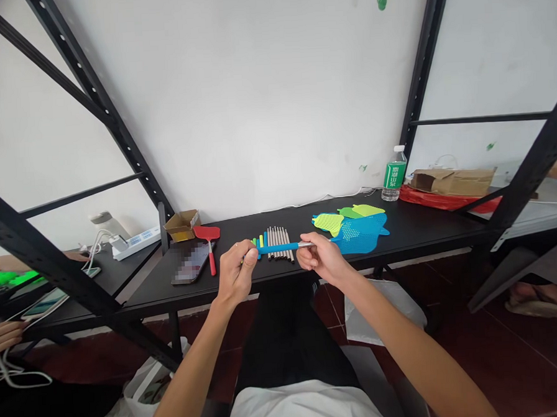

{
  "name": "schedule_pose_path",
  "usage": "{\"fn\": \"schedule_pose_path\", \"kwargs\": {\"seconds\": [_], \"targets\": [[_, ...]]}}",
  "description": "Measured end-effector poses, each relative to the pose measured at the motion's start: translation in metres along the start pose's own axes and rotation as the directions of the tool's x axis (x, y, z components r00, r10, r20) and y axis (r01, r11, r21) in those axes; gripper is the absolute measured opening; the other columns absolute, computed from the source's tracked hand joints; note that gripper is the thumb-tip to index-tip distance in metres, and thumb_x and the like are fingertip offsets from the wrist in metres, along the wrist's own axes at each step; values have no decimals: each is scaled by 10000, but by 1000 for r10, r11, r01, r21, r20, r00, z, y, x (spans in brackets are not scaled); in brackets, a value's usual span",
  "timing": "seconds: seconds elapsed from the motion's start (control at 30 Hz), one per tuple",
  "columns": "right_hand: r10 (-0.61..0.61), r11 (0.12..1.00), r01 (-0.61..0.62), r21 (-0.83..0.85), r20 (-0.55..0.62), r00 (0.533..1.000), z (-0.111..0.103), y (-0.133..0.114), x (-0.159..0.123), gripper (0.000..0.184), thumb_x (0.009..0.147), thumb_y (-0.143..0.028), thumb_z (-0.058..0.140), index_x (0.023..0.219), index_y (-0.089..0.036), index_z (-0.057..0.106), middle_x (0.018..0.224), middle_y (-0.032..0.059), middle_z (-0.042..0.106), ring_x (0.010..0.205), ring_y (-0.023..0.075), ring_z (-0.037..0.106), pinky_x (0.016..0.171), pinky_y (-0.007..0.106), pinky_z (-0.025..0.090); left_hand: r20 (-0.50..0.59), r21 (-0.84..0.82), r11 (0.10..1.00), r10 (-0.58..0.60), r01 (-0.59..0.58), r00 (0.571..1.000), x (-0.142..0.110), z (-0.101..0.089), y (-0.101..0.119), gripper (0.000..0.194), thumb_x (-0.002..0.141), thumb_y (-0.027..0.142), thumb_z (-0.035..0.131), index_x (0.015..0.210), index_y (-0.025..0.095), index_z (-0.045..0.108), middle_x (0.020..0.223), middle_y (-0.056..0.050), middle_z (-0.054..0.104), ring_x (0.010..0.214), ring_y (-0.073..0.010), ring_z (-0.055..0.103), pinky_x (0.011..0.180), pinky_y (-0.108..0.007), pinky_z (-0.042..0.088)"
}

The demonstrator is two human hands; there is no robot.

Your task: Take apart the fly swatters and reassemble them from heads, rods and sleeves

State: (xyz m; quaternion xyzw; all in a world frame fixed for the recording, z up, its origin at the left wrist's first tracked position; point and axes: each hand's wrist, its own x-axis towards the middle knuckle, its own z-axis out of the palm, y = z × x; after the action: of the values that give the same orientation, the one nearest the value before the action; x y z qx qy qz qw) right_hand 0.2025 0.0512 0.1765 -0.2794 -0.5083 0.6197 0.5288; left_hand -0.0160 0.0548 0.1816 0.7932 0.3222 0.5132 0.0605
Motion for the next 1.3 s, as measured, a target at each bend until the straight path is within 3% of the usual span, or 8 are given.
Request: {"fn": "schedule_pose_path", "kwargs": {"seconds": [0.33,0.6,0.7,0.8,0.97,1.1,1.2,1.3], "targets": [[-294,852,312,-420,109,949,11,-1,-10,517,972,-492,412,613,-194,635,561,38,552,559,163,514,565,302,399,-83,-468,821,-410,328,908,4,10,-6,558,953,498,475,540,207,235,497,42,234,459,-76,208,448,-258,185],[-493,303,650,-696,469,732,20,-7,-18,308,996,-325,438,886,-189,692,773,59,665,730,181,584,672,313,464,-11,-712,553,-624,432,781,14,8,-20,544,849,456,623,539,226,240,418,86,224,386,-53,224,412,-214,254],[-480,199,666,-719,521,706,16,-13,-19,262,987,-296,448,939,-196,685,789,60,664,727,184,569,671,320,458,-84,-751,513,-698,415,711,18,-3,-37,498,839,418,619,561,229,250,420,103,210,378,-54,219,432,-212,302],[-493,247,645,-724,479,726,6,-22,-22,283,985,-289,425,933,-202,690,824,61,674,747,183,586,693,322,464,-294,-693,622,-706,365,644,19,-25,-57,495,837,433,615,574,233,247,439,101,226,396,-61,215,430,-213,276],[-530,489,457,-742,164,832,-9,-31,-22,300,935,-318,463,1130,-212,665,918,61,708,802,198,630,669,308,467,-505,-153,865,-484,478,714,10,-58,-85,460,918,502,486,574,201,430,545,10,483,521,-122,451,521,-235,333],[-255,672,143,-727,-46,966,-18,-29,-17,322,944,-409,451,1007,-178,666,489,-44,472,441,131,452,477,264,341,-425,394,691,-448,606,787,-2,-57,-102,252,900,419,530,867,224,686,827,-39,708,775,-213,626,647,-262,396],[-115,663,19,-748,-77,990,-21,-28,-13,367,901,-491,535,948,-152,669,468,-73,376,397,100,331,445,258,254,-290,546,596,-526,589,800,-9,-44,-113,246,873,373,562,1029,262,716,946,-53,738,891,-258,658,684,-284,427],[-116,658,29,-752,-63,991,-24,-27,-10,396,901,-518,536,951,-145,663,516,-43,454,447,113,387,475,269,302,-184,635,530,-603,562,776,-12,-32,-119,262,858,369,577,1033,259,738,956,-79,744,920,-288,671,718,-314,455]]}}
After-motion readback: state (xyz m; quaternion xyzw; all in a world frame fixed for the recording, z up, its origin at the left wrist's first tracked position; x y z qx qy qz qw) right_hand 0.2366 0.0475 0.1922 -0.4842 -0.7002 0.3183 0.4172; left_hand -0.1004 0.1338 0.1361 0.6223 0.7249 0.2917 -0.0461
